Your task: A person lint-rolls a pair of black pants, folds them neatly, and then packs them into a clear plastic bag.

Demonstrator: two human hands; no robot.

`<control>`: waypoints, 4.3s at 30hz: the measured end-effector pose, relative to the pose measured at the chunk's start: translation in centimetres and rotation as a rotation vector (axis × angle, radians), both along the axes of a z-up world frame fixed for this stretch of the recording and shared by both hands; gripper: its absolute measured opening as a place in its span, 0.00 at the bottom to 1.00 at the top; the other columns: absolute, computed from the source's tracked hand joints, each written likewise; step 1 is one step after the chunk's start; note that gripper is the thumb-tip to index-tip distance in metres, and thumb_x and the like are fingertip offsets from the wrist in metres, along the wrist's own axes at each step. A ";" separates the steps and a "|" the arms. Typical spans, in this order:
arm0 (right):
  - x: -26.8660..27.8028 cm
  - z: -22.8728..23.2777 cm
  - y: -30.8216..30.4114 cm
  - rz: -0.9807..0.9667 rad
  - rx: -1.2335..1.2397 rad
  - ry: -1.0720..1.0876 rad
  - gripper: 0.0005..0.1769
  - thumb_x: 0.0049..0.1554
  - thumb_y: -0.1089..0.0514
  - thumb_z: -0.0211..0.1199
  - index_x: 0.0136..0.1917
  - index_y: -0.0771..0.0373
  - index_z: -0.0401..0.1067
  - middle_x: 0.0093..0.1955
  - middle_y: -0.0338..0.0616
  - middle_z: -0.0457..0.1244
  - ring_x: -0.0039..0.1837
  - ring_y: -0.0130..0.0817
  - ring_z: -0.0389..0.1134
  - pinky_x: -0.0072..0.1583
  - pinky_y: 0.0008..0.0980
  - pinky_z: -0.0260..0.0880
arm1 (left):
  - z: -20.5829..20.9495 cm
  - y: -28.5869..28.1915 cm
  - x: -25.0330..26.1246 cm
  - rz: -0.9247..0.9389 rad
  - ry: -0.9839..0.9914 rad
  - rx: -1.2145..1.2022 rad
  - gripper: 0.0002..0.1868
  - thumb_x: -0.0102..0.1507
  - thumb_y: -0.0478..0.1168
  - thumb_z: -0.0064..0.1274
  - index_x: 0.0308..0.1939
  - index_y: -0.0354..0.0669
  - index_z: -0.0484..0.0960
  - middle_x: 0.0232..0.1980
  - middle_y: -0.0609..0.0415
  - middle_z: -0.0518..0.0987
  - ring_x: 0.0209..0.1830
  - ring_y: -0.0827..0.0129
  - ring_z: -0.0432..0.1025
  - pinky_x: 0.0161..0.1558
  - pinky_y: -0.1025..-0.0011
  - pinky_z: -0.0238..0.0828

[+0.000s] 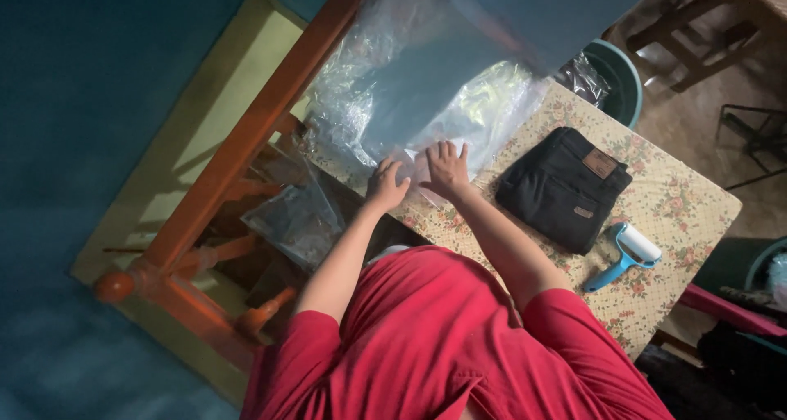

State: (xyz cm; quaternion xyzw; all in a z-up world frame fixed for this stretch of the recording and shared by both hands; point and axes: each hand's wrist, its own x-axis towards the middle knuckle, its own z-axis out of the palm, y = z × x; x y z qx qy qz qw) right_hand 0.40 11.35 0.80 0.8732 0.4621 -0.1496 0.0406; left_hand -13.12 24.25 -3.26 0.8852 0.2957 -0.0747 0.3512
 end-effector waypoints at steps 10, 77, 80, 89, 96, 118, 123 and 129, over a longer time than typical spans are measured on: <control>2.5 -5.8 -1.5 0.001 0.010 -0.073 0.28 0.57 0.46 0.70 0.67 0.50 0.63 0.64 0.47 0.60 0.71 0.44 0.60 0.74 0.63 0.48 | 0.1 -0.4 -0.7 0.003 -0.080 -0.028 0.30 0.64 0.49 0.54 0.68 0.41 0.73 0.70 0.42 0.67 0.70 0.47 0.68 0.67 0.51 0.68; -4.7 3.3 -37.3 -1.496 1.819 0.935 0.16 0.67 0.46 0.58 0.51 0.59 0.75 0.46 0.49 0.71 0.48 0.43 0.76 0.50 0.38 0.77 | 17.4 -22.0 14.7 -0.438 -0.790 -0.070 0.19 0.64 0.45 0.60 0.56 0.41 0.80 0.51 0.44 0.77 0.56 0.49 0.74 0.59 0.56 0.70; -5.1 4.5 -34.9 -1.254 1.671 1.017 0.27 0.70 0.43 0.49 0.66 0.67 0.71 0.57 0.58 0.70 0.57 0.47 0.74 0.55 0.42 0.76 | 15.0 -24.9 13.0 -0.679 -0.646 -0.184 0.24 0.65 0.55 0.58 0.56 0.41 0.82 0.52 0.44 0.81 0.57 0.52 0.76 0.59 0.59 0.72; -4.3 6.9 -31.6 -0.739 1.296 0.799 0.08 0.65 0.60 0.61 0.49 0.60 0.81 0.47 0.41 0.73 0.51 0.25 0.69 0.60 0.37 0.70 | 14.4 -26.7 10.5 -0.754 -0.349 -0.277 0.15 0.66 0.56 0.58 0.48 0.54 0.87 0.49 0.57 0.83 0.51 0.58 0.80 0.50 0.64 0.77; -4.2 7.9 -30.8 -0.757 1.201 0.733 0.07 0.62 0.58 0.66 0.50 0.61 0.83 0.44 0.48 0.73 0.49 0.25 0.68 0.57 0.39 0.69 | 11.9 -24.6 10.9 -0.621 -0.436 -0.517 0.04 0.62 0.48 0.65 0.34 0.58 0.91 0.41 0.61 0.86 0.44 0.67 0.81 0.45 0.72 0.77; 1.4 -2.2 -35.5 -1.107 0.300 0.433 0.50 0.52 0.41 0.75 0.74 0.69 0.54 0.60 0.70 0.65 0.63 0.65 0.70 0.62 0.59 0.71 | 14.5 -18.0 12.7 -0.174 -0.558 -0.491 0.06 0.69 0.38 0.54 0.42 0.45 0.87 0.37 0.50 0.86 0.35 0.65 0.83 0.42 0.69 0.79; 1.9 2.2 -34.6 -0.931 -0.070 0.527 0.47 0.55 0.23 0.58 0.65 0.67 0.70 0.59 0.69 0.69 0.64 0.60 0.71 0.61 0.64 0.70 | 14.7 -17.1 13.0 -0.136 -0.547 -0.516 0.08 0.71 0.40 0.53 0.45 0.43 0.86 0.39 0.48 0.86 0.35 0.63 0.82 0.44 0.66 0.79; 7.8 -0.9 -35.3 -0.845 0.359 -0.061 0.59 0.45 0.31 0.76 0.76 0.67 0.57 0.71 0.63 0.54 0.73 0.63 0.58 0.63 0.64 0.68 | 13.4 -16.6 12.5 -0.132 -0.517 -0.538 0.08 0.70 0.41 0.54 0.45 0.45 0.87 0.40 0.51 0.87 0.35 0.65 0.83 0.44 0.67 0.79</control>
